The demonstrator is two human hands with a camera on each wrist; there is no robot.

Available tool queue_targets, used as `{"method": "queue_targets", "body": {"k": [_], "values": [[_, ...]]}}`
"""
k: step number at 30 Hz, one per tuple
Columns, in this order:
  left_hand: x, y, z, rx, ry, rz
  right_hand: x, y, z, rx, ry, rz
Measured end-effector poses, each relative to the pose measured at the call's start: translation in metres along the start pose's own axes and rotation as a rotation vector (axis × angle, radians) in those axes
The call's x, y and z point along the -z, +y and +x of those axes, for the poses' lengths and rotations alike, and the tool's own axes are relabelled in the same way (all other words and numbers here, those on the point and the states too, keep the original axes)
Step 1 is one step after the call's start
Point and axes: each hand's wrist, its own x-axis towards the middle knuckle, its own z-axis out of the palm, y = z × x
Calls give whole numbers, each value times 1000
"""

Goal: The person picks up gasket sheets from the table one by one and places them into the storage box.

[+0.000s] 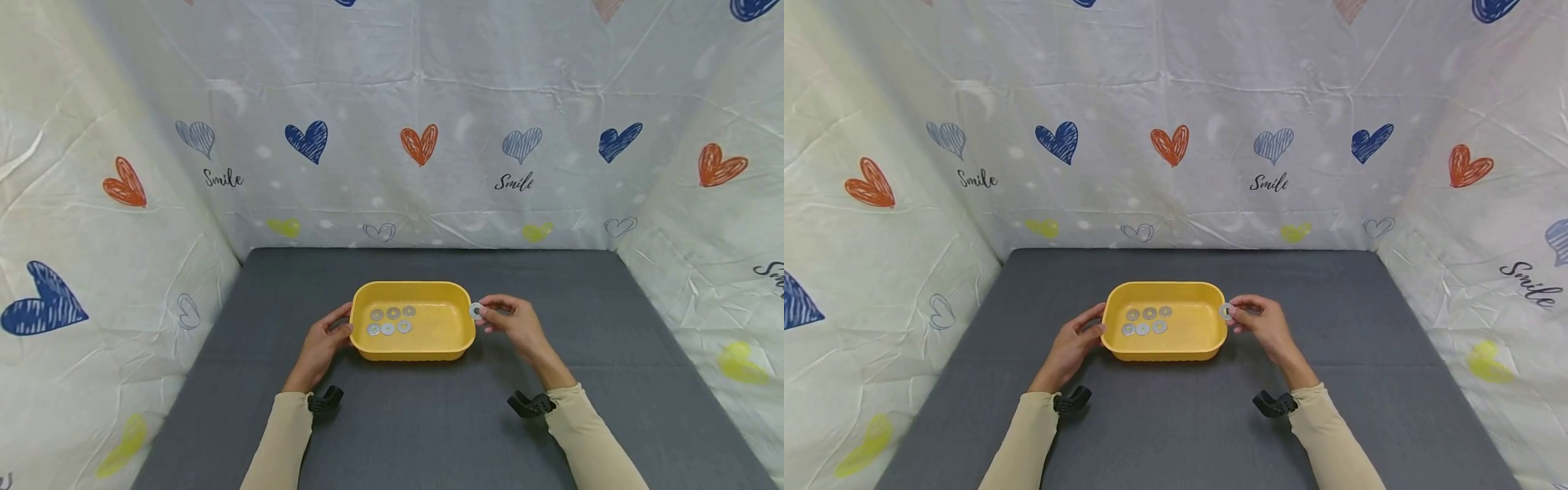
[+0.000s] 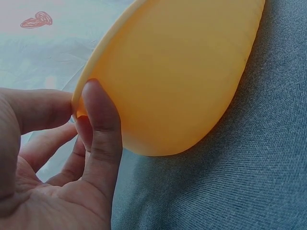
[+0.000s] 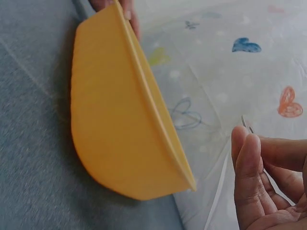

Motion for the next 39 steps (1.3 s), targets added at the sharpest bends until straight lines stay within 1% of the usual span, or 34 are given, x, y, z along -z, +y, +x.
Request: {"method": "queue_targets", "body": {"k": [8,12,23,26,30,39], "values": [[-1,4,0,-3,-2,-8,-8,-7,5,6,-20,4],[-2,5,0,-2,-3,4,-12,-8,7,0,-26,6],[-1,2,0,13,9,19,-30,-10,15,-16,-62,126],[-1,2,0,14,11,16,-38,-14,18,-18,-73,135],[0,2,0,16,9,6,-48,-19,24,-36,-73,136],[-1,1,1,31,12,4,-68,-19,36,-98,-64,130]]}}
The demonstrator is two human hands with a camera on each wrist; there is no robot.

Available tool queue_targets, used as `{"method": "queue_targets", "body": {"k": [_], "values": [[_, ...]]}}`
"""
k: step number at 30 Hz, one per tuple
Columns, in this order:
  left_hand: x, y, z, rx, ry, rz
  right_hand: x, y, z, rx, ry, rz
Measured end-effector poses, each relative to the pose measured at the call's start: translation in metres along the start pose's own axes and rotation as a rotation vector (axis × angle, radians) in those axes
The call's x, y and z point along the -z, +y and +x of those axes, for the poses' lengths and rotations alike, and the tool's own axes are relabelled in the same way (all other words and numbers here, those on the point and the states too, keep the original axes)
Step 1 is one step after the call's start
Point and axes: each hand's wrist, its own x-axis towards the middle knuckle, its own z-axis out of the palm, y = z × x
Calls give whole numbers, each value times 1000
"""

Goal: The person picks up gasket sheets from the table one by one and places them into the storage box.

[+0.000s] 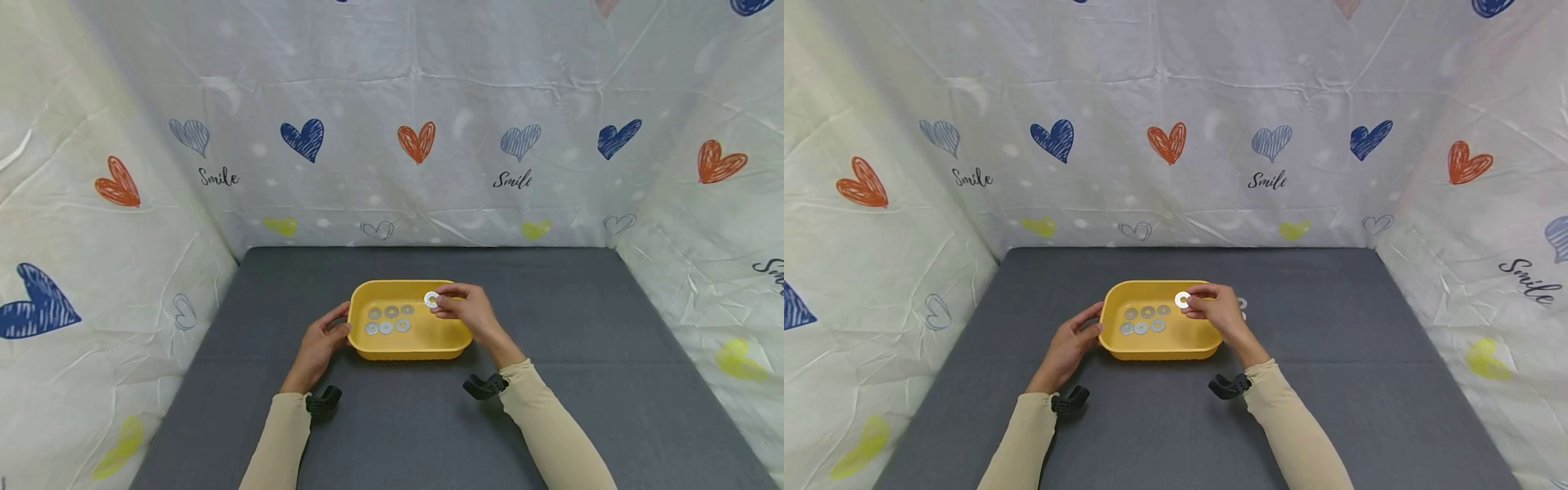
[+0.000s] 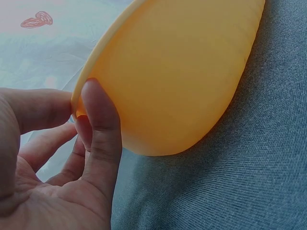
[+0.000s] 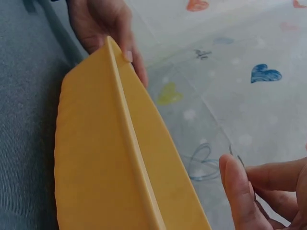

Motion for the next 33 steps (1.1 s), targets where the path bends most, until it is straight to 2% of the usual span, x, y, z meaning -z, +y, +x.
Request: {"method": "queue_targets", "body": {"k": [8,18,28,33], "values": [[1,1,0,-1,-9,4,-13,4,12,-66,12,-59],[1,-1,0,-5,-11,3,-26,13,20,-139,-10,-68],[1,-2,-2,4,-11,15,-36,28,34,-244,53,-166],[1,-1,-1,0,-7,18,-36,31,38,-257,61,-215]]}}
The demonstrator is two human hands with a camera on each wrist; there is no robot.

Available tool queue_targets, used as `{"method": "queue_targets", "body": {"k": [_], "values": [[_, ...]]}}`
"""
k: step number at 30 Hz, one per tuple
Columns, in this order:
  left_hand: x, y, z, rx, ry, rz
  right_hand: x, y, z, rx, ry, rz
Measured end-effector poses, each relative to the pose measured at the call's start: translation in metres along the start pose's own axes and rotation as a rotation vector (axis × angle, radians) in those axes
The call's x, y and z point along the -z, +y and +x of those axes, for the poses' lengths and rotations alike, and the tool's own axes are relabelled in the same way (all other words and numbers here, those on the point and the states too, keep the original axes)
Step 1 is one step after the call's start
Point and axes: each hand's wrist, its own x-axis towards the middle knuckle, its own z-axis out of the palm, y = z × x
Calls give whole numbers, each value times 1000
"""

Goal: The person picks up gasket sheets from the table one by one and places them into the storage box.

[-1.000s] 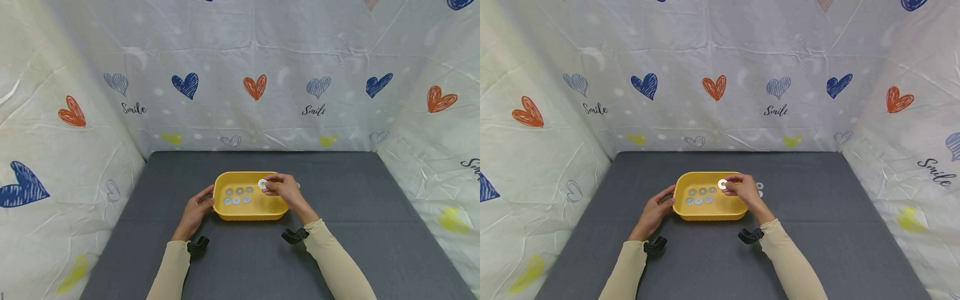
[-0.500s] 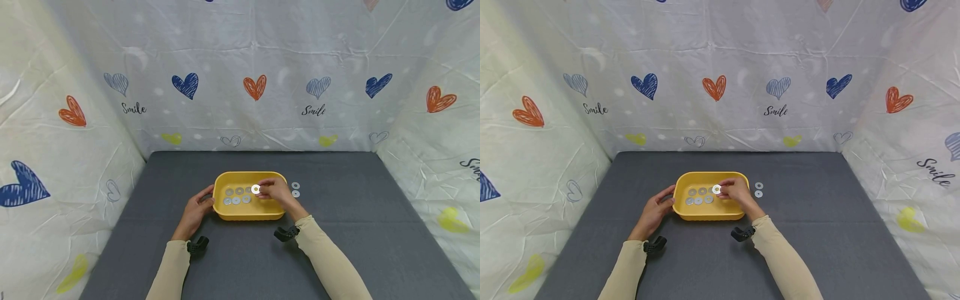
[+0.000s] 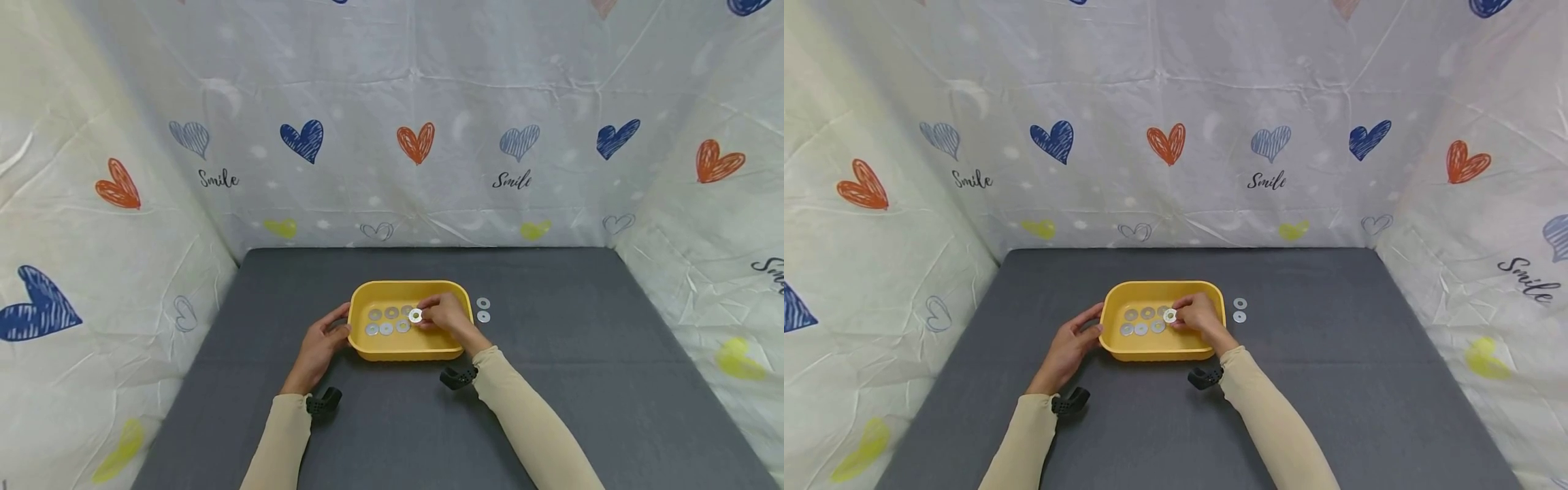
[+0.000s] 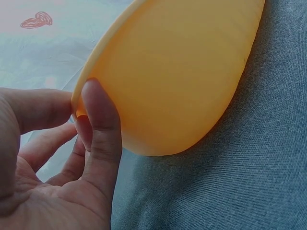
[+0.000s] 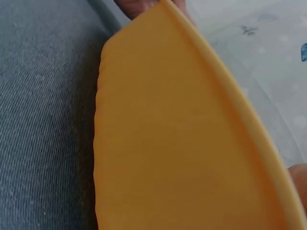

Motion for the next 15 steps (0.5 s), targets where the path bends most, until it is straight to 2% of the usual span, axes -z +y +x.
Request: {"method": "queue_targets", "body": {"k": [9,15], "values": [[0,1,0,3,10,-1,2,4,1,-11,-10,-26],[-2,0,1,6,10,-3,1,3,1,-5,20,-103]]}}
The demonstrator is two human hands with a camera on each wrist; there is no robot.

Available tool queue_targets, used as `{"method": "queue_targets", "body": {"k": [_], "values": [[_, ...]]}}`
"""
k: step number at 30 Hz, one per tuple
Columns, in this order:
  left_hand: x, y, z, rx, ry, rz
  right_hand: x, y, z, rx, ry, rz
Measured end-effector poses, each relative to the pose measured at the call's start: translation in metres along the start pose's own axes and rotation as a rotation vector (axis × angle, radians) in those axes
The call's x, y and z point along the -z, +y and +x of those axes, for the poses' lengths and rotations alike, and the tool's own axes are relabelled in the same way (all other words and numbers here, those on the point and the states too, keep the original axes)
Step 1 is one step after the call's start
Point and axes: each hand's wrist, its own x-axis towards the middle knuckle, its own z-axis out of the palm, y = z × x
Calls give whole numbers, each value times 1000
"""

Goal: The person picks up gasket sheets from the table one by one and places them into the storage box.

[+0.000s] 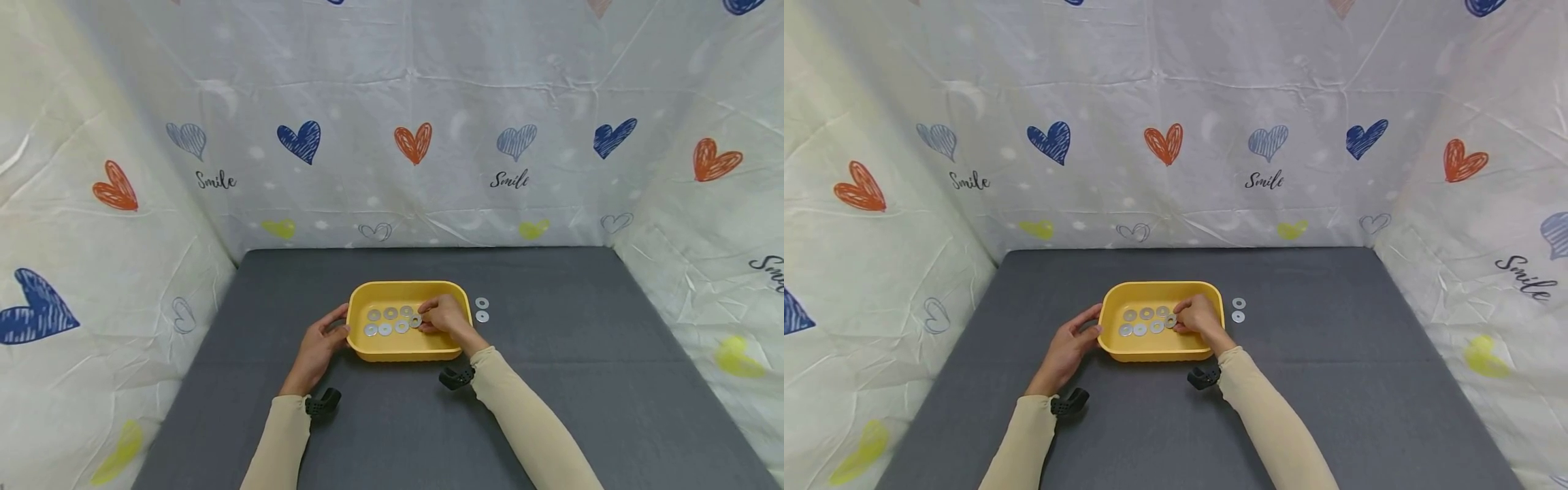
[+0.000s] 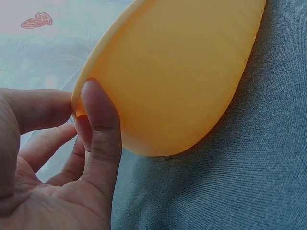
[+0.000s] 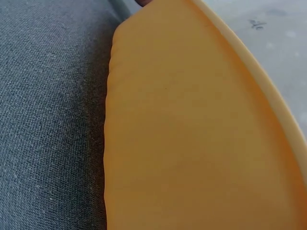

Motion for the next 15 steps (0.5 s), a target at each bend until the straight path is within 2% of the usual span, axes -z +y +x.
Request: {"method": "queue_targets", "body": {"k": [5,9,12,15], "values": [[0,1,0,6,2,-4,-2,-1,0,29,68,-133],[0,2,1,5,-1,-7,-2,-2,-2,94,121,-239],[0,2,1,1,-1,-14,-1,-2,-8,162,123,-271],[0,2,1,-3,-2,-18,2,-2,-15,220,99,-256]]}}
